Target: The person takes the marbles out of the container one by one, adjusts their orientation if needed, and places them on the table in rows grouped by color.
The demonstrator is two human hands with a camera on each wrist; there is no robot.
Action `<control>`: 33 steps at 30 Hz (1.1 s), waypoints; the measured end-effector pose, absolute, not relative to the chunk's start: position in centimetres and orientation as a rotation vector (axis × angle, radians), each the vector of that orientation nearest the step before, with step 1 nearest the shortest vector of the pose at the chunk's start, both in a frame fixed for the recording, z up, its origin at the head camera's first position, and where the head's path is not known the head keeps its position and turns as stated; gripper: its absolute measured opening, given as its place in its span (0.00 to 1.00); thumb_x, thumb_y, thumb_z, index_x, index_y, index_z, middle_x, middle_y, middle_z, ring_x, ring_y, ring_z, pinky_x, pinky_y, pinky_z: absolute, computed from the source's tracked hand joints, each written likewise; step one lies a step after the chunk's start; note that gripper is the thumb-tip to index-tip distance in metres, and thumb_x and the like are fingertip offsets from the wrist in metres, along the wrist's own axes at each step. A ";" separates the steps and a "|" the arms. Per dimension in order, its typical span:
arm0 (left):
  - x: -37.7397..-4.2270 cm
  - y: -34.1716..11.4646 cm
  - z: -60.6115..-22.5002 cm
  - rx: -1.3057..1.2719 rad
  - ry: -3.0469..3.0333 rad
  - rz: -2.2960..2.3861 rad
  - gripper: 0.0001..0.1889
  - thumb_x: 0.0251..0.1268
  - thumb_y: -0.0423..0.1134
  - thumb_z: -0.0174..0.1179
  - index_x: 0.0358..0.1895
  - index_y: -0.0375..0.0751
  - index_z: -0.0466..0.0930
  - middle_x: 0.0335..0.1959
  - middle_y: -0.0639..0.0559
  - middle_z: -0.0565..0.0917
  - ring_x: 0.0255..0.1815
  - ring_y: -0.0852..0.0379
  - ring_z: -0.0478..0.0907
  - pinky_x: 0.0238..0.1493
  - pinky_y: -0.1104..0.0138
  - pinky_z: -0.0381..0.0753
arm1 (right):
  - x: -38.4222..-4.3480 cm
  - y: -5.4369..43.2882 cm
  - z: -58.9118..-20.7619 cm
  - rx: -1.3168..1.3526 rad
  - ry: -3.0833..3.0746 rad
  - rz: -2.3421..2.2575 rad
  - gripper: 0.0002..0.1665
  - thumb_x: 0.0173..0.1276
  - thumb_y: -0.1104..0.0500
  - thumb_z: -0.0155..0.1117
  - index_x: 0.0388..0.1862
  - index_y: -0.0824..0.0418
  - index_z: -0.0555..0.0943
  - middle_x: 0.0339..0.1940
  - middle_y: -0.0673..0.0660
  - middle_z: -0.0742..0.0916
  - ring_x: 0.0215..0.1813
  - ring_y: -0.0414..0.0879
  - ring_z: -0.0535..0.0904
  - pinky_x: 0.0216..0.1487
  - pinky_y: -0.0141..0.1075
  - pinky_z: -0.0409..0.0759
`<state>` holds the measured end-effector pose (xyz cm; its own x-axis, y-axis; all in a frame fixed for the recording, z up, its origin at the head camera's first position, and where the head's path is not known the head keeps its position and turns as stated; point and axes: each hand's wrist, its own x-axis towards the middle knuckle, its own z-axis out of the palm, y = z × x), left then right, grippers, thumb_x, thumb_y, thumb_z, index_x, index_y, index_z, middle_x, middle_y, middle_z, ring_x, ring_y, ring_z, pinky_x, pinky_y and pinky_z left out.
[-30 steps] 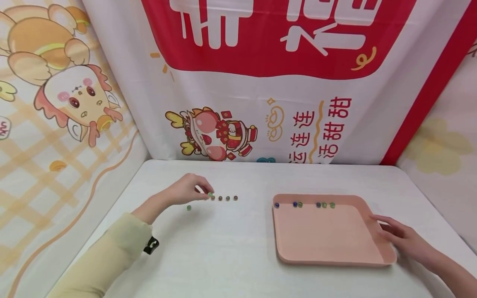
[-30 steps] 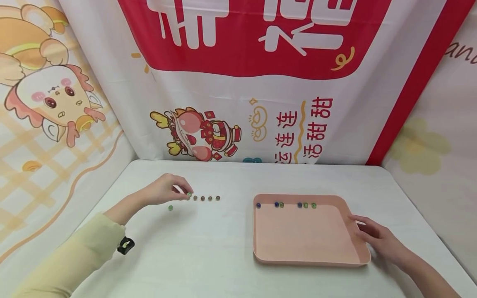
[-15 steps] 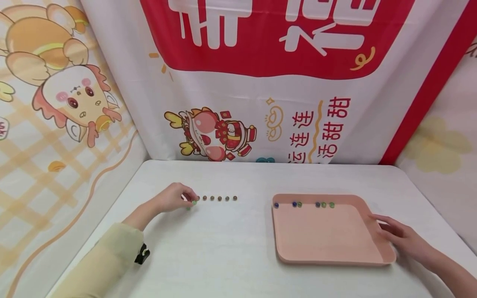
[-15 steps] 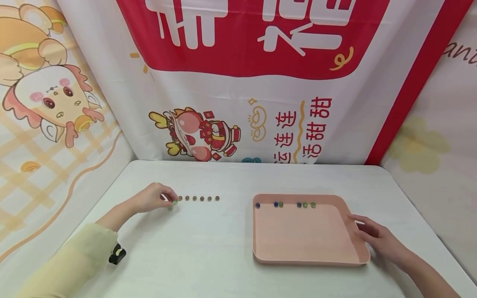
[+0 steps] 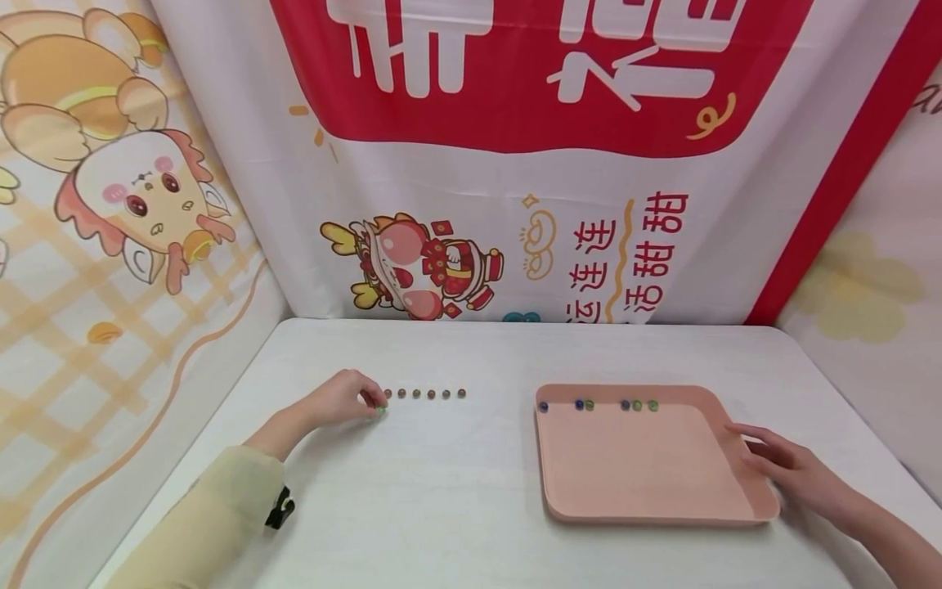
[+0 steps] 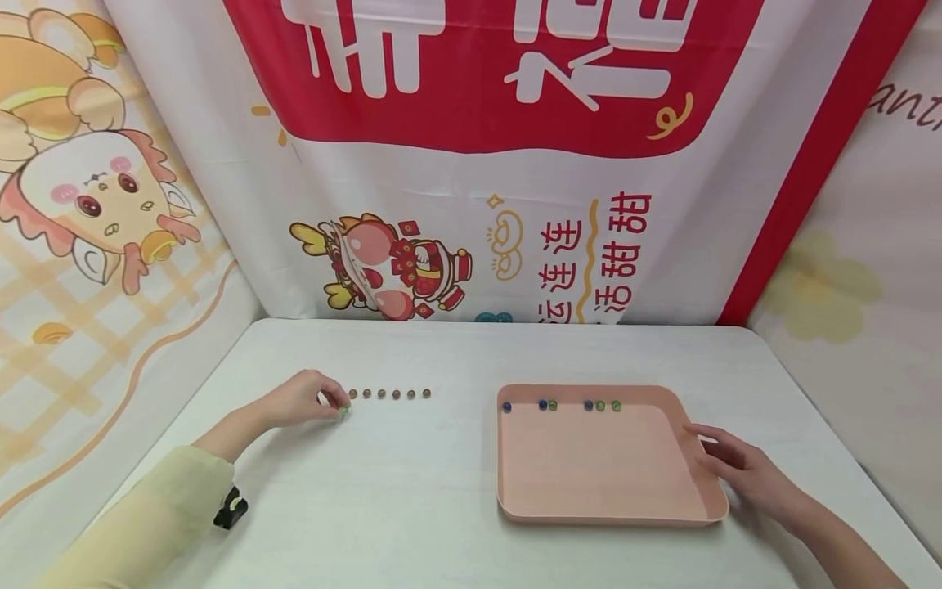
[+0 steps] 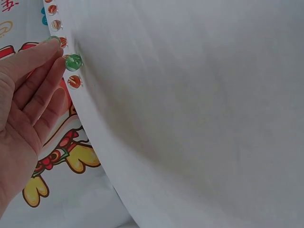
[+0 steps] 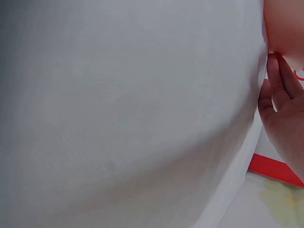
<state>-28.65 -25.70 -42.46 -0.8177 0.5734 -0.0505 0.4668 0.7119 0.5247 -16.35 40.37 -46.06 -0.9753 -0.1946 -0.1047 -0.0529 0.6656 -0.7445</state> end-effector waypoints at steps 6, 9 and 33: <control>-28.7 -25.5 -42.5 0.835 2.709 0.710 0.06 0.55 0.27 0.67 0.34 0.42 0.87 0.34 0.57 0.85 0.34 0.61 0.77 0.43 0.62 0.78 | -16.3 40.3 -46.1 -0.194 2.698 -1.196 0.32 0.75 0.51 0.55 0.70 0.66 0.65 0.64 0.69 0.74 0.48 0.20 0.69 0.43 0.26 0.75; -28.7 -25.3 -42.5 0.839 2.717 0.684 0.07 0.54 0.27 0.67 0.34 0.42 0.87 0.33 0.57 0.85 0.34 0.61 0.77 0.42 0.62 0.77 | -16.3 40.3 -46.0 -0.190 2.697 -1.197 0.32 0.75 0.51 0.56 0.70 0.67 0.65 0.64 0.69 0.74 0.48 0.20 0.70 0.43 0.26 0.75; -28.9 -25.0 -43.0 0.806 2.727 0.633 0.08 0.54 0.26 0.68 0.32 0.44 0.86 0.33 0.57 0.83 0.33 0.59 0.74 0.40 0.62 0.75 | -16.3 40.3 -46.0 -0.192 2.683 -1.228 0.32 0.75 0.51 0.56 0.71 0.67 0.64 0.64 0.60 0.76 0.49 0.19 0.68 0.44 0.26 0.75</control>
<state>-28.86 -25.02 -43.02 -0.8229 0.5604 -0.0931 0.4621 0.7556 0.4642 -16.29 40.27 -46.01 -0.9746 -0.1929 -0.1135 -0.0402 0.6499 -0.7590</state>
